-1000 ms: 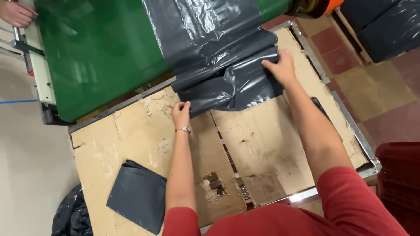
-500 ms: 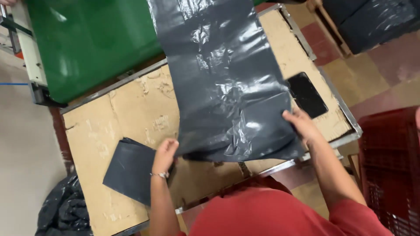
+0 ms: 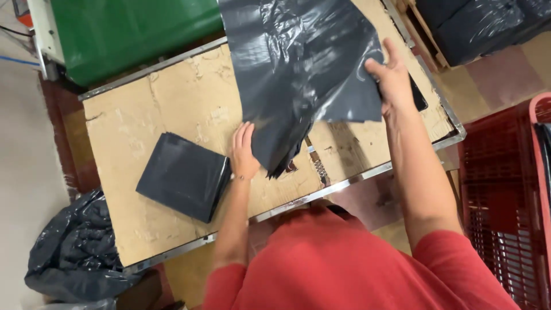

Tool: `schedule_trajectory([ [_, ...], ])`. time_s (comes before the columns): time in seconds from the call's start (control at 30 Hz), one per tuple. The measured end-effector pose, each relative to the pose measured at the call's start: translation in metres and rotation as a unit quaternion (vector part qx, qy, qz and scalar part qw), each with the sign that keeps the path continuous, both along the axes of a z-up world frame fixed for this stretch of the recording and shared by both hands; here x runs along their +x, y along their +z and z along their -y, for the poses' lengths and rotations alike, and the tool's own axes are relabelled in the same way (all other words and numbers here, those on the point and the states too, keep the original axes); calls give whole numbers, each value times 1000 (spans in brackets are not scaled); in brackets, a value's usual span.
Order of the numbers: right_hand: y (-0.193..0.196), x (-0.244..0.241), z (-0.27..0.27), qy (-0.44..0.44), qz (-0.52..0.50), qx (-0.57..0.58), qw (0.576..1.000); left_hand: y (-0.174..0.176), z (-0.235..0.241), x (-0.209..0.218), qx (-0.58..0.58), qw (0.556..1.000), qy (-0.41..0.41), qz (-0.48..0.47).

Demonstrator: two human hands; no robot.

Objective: Folding plastic bags and placing them into a basket.

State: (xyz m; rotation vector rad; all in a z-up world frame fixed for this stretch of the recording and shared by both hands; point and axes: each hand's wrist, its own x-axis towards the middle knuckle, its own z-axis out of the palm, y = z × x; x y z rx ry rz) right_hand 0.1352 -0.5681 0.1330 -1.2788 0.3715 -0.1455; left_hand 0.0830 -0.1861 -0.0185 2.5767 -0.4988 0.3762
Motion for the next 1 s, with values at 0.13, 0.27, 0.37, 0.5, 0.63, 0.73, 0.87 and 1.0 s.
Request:
schedule_trajectory([
  [0.13,-14,-21,26,-94,22,1,995,29,10,-3,-262,957,-61,106],
  [0.27,-18,-111,92,-19,-7,8,1000,66,-27,-48,-234,956,-169,-43],
  [0.37,54,-203,85,-8,-49,46,998,180,-26,-87,-265,899,-295,-186],
  [0.5,26,-220,168,128,46,61,989,236,-20,-70,-324,798,-429,-274],
  [0.63,39,-126,171,189,-7,-131,973,217,-18,4,-299,784,-408,-360],
  [0.73,28,-8,159,209,-10,-274,939,162,-7,90,-362,817,-279,-351],
  [0.87,-95,187,143,117,-141,-304,935,75,14,189,-467,816,49,-337],
  [1.0,-144,253,79,238,-261,-184,917,-32,3,248,-506,749,304,-301],
])
